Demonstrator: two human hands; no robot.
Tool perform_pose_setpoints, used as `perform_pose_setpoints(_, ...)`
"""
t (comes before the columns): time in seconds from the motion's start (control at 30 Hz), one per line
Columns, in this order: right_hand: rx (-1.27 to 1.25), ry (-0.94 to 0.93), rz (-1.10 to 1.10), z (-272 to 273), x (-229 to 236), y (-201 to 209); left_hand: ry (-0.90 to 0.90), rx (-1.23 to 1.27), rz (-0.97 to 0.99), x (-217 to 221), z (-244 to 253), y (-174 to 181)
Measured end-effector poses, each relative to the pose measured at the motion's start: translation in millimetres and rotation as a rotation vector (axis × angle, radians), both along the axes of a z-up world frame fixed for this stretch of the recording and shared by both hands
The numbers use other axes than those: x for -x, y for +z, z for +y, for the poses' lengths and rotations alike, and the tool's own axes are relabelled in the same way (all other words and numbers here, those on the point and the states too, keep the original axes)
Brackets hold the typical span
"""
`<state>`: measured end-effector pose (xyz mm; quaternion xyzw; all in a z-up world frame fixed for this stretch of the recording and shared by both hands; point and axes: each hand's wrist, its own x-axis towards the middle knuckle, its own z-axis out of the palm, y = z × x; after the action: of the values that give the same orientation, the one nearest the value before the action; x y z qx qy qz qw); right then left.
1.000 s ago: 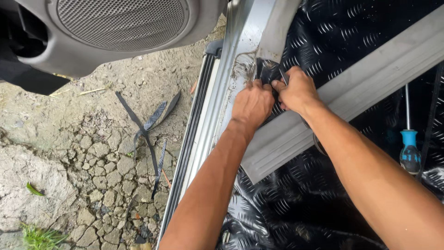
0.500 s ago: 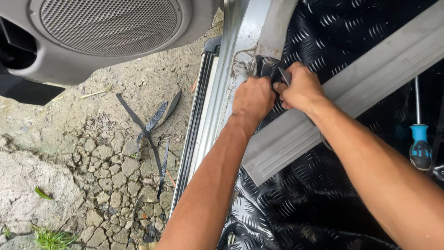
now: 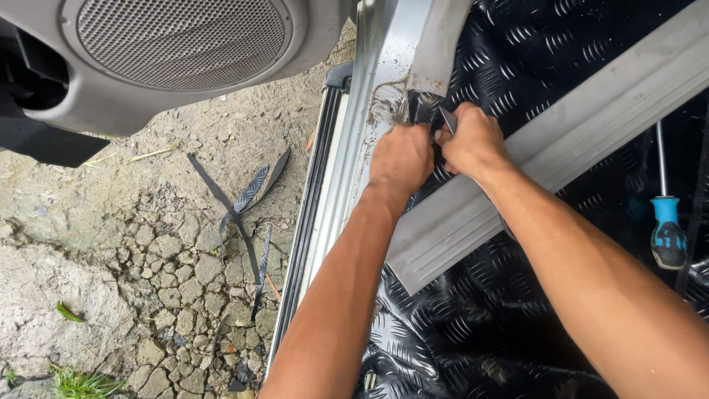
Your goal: The person fits black diamond-patterned upholstery material into the interior of a vehicle, cutting the material with scissors and tucking it into the edges by hand.
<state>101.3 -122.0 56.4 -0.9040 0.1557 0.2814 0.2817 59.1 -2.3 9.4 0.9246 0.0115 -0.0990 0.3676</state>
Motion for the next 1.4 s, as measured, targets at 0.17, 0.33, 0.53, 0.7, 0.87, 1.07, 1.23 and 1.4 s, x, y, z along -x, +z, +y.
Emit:
perform_pose_setpoints(0.17,-0.196,-0.086,-0.014,-7,2,2,0.026,-0.011,-0.013,10,-4,4)
perform_pose_setpoints(0.33,-0.249,-0.100,0.126,-33,-4,2,-0.006,-0.024,0.017,13,-4,0)
perform_pose_setpoints(0.53,-0.406,-0.426,0.332,-39,-3,2,-0.042,-0.064,0.031,5,1,5)
perform_pose_setpoints(0.7,-0.343,-0.146,0.207,-17,25,-2,-0.038,-0.002,0.031,9,4,3)
perform_pose_setpoints(0.87,-0.317,-0.215,0.087,6,49,1,-0.026,0.002,0.035,5,4,2)
perform_pose_setpoints(1.07,-0.226,-0.285,-0.001,17,61,5,-0.038,0.001,0.048,6,3,4)
perform_pose_setpoints(1.23,-0.159,-0.165,0.059,20,57,15,-0.053,-0.011,0.077,8,5,5)
perform_pose_setpoints(1.4,-0.088,-0.182,0.013,30,51,21,-0.033,0.001,0.070,3,4,5)
